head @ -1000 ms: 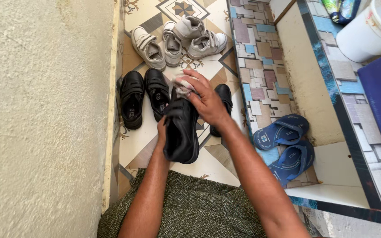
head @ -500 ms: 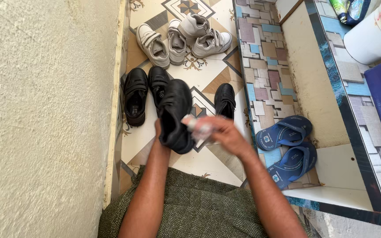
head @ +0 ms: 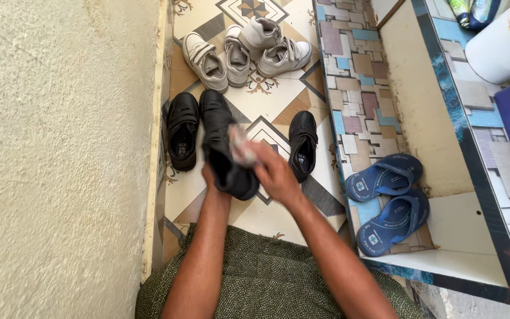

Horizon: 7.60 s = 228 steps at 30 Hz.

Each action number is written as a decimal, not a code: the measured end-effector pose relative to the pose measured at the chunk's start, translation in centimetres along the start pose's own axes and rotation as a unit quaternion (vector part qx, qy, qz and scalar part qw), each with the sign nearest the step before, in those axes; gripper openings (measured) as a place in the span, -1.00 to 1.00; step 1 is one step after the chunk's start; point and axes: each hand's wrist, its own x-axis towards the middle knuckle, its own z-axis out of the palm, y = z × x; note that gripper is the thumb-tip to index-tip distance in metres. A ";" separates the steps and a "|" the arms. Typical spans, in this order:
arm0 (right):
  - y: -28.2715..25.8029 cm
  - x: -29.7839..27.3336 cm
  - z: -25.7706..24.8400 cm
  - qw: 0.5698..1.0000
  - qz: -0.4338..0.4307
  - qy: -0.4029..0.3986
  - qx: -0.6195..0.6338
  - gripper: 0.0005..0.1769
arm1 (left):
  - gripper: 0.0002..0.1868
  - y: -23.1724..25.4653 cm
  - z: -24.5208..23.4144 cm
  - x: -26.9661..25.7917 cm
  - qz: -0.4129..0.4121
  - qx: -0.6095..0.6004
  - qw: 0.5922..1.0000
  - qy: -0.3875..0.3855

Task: The person is sitting on the floor and wiping a black shoe with a cloth. They hold the shoe in their left hand and use the cloth in their right hand to wipe the upper and sides of the shoe repeatedly.

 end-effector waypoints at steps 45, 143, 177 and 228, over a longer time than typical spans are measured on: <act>7.3 -4.6 -2.8 0.925 0.325 0.072 -0.182 -0.49 | -0.04 -4.0 2.1 -5.5 0.133 0.801 0.583 -0.022; -6.8 7.7 -7.9 0.961 -0.086 0.255 -0.061 -0.52 | -0.20 1.6 11.4 -8.3 -0.078 0.140 0.964 -0.211; -1.5 -3.7 -9.1 0.912 0.008 0.411 -0.011 -0.42 | -0.29 0.3 9.5 -9.1 -0.247 0.151 0.931 -0.222; 1.2 5.6 -1.9 0.995 0.020 0.075 -0.068 -0.51 | -0.30 0.7 9.0 -6.1 -0.102 0.045 0.984 -0.140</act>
